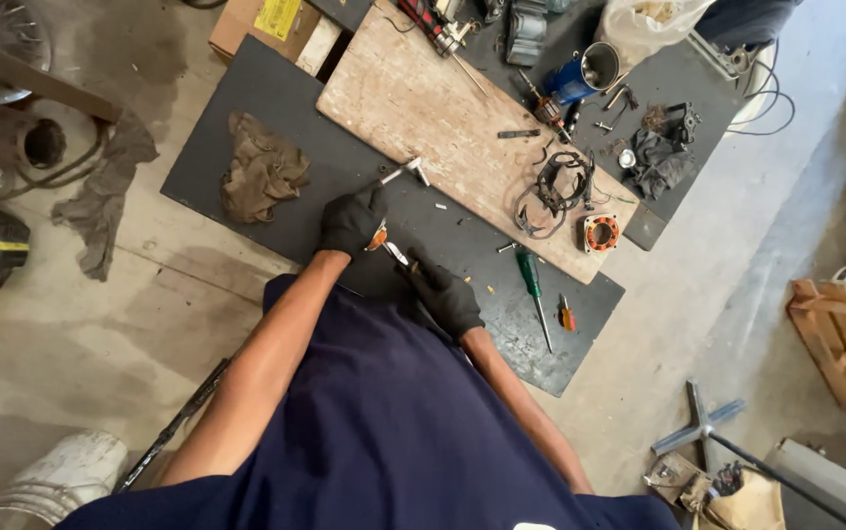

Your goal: Disassembling an electrical motor component using a wrench and a screwdriver

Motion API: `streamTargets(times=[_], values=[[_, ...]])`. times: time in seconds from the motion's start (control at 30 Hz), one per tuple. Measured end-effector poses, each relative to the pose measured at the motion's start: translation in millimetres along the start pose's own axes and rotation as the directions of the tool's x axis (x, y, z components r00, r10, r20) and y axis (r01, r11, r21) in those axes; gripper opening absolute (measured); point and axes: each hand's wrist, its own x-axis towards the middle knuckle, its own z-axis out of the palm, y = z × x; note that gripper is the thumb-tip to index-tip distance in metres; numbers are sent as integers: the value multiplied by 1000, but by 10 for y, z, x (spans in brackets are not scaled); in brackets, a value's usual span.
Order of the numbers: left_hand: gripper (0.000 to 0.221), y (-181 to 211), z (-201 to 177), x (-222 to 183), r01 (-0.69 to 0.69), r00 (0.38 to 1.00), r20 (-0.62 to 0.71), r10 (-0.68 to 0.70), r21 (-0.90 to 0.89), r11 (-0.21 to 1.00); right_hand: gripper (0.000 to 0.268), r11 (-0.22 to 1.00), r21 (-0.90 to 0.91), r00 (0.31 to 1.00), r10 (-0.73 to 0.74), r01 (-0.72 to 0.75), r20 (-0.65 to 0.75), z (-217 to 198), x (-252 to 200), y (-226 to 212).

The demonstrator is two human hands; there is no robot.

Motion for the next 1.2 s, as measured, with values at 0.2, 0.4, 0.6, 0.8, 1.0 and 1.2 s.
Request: streamTargets(times=[0.2,0.4,0.6,0.8,1.0,1.2], values=[[61,66,-171,-45,-89,995,-45,92,59,994,49,999,-49,1000,3,-1,31,88,20,92],[48,82,-140,-55,19,997,74,-18,-14,1000,48,988,-152,998,33,-26,45,171,4,116],[32,-529,1203,294,431,332,-533,778,819,378,30,645,-764,865,-381,-4,-326,457,54,-129],[43,9,-106,-92,-267,943,-160,290,150,952,88,961,-265,983,-31,80,184,306,5,138],[38,-415,1151,256,484,303,-555,775,790,376,63,943,-333,980,50,18,194,269,107,145],[30,-226,434,75,-115,579,-434,690,794,597,82,970,-237,997,-35,50,68,629,128,429]])
